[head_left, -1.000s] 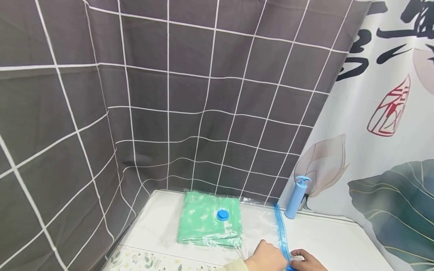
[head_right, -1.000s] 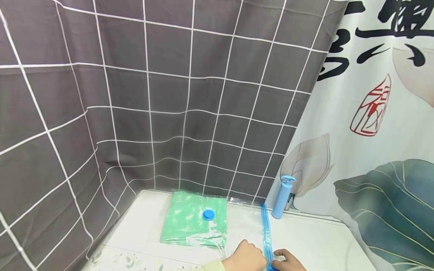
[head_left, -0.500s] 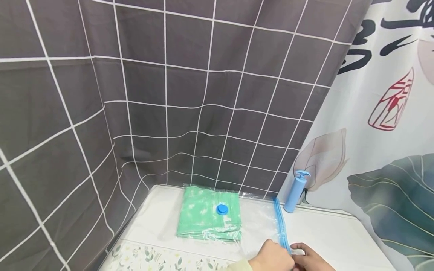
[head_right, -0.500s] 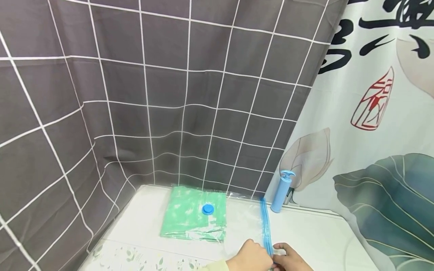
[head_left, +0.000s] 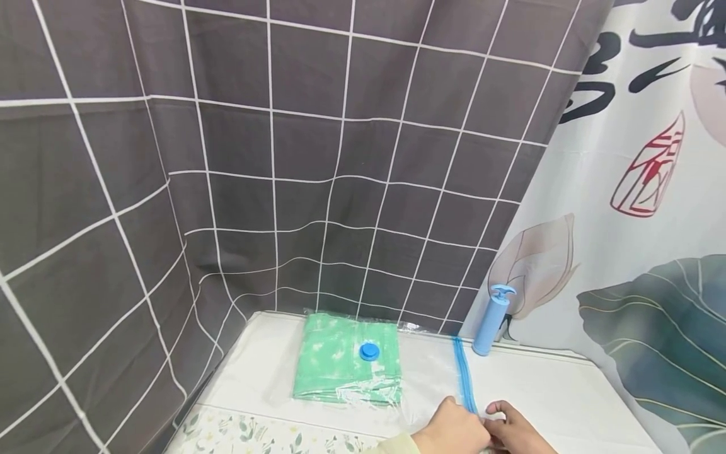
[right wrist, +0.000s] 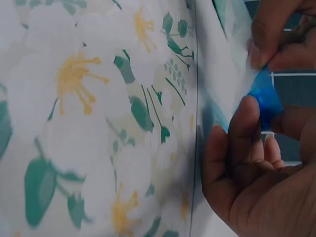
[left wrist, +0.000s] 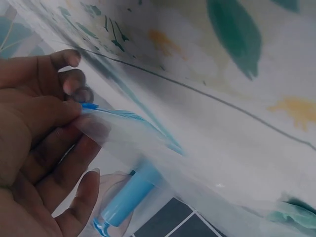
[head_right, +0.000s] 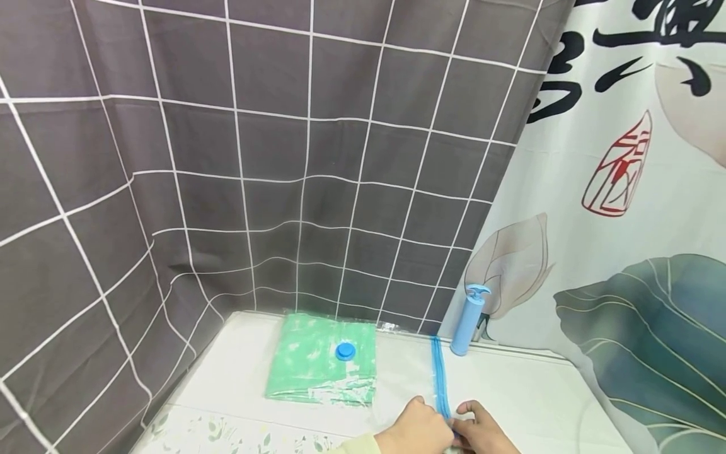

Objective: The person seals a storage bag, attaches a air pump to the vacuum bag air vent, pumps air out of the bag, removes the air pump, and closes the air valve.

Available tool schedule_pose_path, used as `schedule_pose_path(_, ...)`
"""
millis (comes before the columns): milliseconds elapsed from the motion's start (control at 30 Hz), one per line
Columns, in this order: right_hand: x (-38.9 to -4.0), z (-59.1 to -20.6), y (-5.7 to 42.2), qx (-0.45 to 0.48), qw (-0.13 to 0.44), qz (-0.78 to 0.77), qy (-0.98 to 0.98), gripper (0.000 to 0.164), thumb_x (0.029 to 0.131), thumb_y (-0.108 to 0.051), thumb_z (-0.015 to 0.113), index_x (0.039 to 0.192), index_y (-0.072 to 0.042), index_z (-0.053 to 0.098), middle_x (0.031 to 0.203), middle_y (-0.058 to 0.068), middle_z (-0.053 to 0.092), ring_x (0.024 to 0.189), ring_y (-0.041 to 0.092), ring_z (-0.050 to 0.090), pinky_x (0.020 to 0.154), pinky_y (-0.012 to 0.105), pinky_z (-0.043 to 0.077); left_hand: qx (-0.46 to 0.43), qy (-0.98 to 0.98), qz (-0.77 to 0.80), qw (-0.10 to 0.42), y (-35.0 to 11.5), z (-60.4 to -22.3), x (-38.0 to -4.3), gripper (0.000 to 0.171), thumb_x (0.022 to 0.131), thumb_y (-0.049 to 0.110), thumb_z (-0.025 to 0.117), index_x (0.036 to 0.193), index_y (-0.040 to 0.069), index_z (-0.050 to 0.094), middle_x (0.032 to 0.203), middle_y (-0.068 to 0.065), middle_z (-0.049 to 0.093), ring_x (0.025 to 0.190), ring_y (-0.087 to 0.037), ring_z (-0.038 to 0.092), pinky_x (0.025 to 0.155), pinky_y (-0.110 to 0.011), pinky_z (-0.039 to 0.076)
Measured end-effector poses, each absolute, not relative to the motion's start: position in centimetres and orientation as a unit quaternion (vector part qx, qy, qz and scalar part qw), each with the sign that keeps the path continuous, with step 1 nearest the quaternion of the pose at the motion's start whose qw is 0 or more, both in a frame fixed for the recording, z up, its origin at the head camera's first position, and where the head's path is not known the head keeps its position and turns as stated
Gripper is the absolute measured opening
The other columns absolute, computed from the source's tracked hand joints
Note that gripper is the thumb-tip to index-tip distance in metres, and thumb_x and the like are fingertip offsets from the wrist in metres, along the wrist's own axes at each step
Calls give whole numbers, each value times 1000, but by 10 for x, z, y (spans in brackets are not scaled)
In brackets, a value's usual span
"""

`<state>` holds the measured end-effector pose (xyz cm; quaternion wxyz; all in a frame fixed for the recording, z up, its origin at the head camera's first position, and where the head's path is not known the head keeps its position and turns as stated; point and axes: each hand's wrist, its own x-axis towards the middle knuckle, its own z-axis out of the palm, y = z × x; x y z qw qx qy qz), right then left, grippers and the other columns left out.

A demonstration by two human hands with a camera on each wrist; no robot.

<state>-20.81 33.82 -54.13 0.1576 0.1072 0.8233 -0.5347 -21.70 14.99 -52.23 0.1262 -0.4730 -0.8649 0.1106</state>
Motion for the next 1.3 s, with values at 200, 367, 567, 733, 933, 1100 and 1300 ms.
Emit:
schedule_pose_path(200,-220,-541,329,151,102,-519,835,24,112,-7,61,124,6,44,76,3,60,64,13,53,61,25,52,-479,-861,116,128,149,-519,-217,20,105,54,75,88,47,81,78,28,77,67,7,61,79,-17,46)
schedule_pose_path(367,-235,-538,333,165,95,-503,843,21,111,-10,64,119,3,48,69,-3,53,64,13,47,63,27,45,-476,-861,111,140,150,-518,-215,22,104,58,75,87,46,83,76,25,77,64,3,61,71,-19,42)
schedule_pose_path(567,-245,-537,342,183,115,-495,842,21,110,-12,68,118,1,54,81,4,73,77,17,68,71,32,56,-454,-880,94,105,155,-519,-210,29,104,59,74,83,42,83,71,20,75,62,0,60,67,-22,41)
schedule_pose_path(733,-249,-532,340,183,112,-500,839,14,105,-14,76,104,-4,66,78,0,70,73,14,68,70,30,60,-409,-897,109,131,154,-521,-207,27,102,55,77,79,42,82,69,20,75,61,-1,61,62,-22,46)
schedule_pose_path(933,-255,-524,342,168,117,-493,846,15,102,-12,80,99,-5,67,76,-1,67,71,13,65,70,29,59,-392,-903,101,145,152,-522,-210,23,100,55,81,81,42,84,68,20,75,55,1,60,53,-22,51)
schedule_pose_path(1100,-262,-520,340,172,114,-487,849,18,99,-10,82,101,-4,65,80,2,70,72,14,68,69,29,61,-409,-898,107,122,152,-523,-212,26,100,58,80,80,41,83,63,20,71,51,3,55,50,-20,52)
schedule_pose_path(1300,-268,-517,339,168,102,-485,852,23,99,-10,83,98,-6,60,79,2,69,71,14,67,68,28,60,-412,-895,109,130,152,-522,-211,30,102,55,78,76,41,81,61,20,69,49,3,52,47,-20,48)
